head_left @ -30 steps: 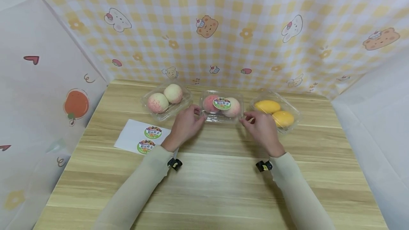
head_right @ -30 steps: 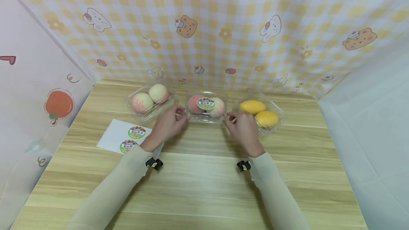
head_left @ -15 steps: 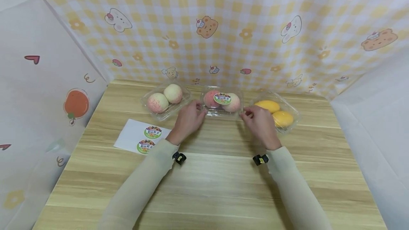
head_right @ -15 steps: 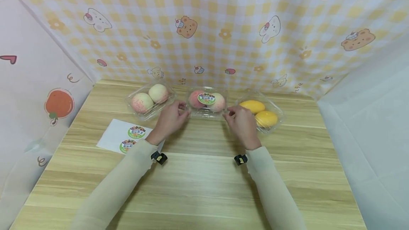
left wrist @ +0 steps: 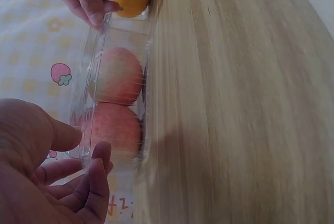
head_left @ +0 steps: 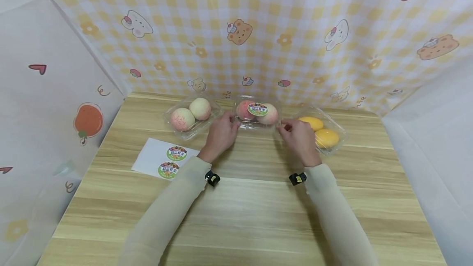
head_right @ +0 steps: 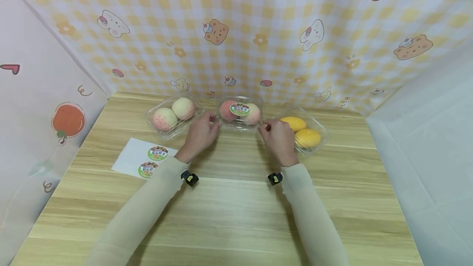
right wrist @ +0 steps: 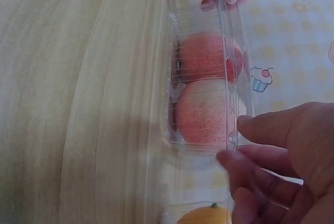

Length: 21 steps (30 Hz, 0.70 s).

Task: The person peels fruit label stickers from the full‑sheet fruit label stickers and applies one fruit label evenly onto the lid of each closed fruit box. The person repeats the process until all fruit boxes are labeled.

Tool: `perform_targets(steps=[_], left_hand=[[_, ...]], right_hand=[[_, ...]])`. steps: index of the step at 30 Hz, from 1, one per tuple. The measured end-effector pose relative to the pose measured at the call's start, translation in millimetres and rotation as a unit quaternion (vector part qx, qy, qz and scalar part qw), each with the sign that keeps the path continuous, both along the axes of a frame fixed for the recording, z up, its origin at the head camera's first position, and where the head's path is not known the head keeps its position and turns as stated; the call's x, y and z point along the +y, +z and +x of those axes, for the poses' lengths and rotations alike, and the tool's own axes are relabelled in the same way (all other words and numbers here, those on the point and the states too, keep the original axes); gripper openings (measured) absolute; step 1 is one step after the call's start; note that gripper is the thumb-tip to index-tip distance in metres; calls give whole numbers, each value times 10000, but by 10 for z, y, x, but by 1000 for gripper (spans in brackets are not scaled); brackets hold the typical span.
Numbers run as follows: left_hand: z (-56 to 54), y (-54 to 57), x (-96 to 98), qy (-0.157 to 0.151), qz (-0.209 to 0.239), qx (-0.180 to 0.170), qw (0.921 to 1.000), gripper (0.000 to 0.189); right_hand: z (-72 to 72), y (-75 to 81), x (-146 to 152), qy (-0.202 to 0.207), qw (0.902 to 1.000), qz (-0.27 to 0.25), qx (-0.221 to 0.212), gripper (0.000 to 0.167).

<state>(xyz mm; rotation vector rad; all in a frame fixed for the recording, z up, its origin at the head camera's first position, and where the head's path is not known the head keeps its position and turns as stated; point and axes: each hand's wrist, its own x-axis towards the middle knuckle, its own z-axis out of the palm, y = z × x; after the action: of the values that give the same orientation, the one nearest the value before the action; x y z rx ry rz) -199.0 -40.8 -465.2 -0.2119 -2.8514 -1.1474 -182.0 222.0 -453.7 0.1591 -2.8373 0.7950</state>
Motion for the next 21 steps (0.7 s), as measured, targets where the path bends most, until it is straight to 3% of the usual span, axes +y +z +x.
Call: perform_targets(steps=[10, 16, 21], left_hand=[[-36, 17, 53, 124, 31, -61, 9999, 35], [-34, 22, 20, 30, -10, -82, 10000, 35], [-14, -11, -45, -126, 46, -50, 9999, 45]], right_hand=[[-62, 23, 12, -168, 9998, 25, -141, 29], [-52, -7, 8, -205, 9995, 20, -242, 31], [-14, -33, 2, -202, 9998, -82, -36, 32]])
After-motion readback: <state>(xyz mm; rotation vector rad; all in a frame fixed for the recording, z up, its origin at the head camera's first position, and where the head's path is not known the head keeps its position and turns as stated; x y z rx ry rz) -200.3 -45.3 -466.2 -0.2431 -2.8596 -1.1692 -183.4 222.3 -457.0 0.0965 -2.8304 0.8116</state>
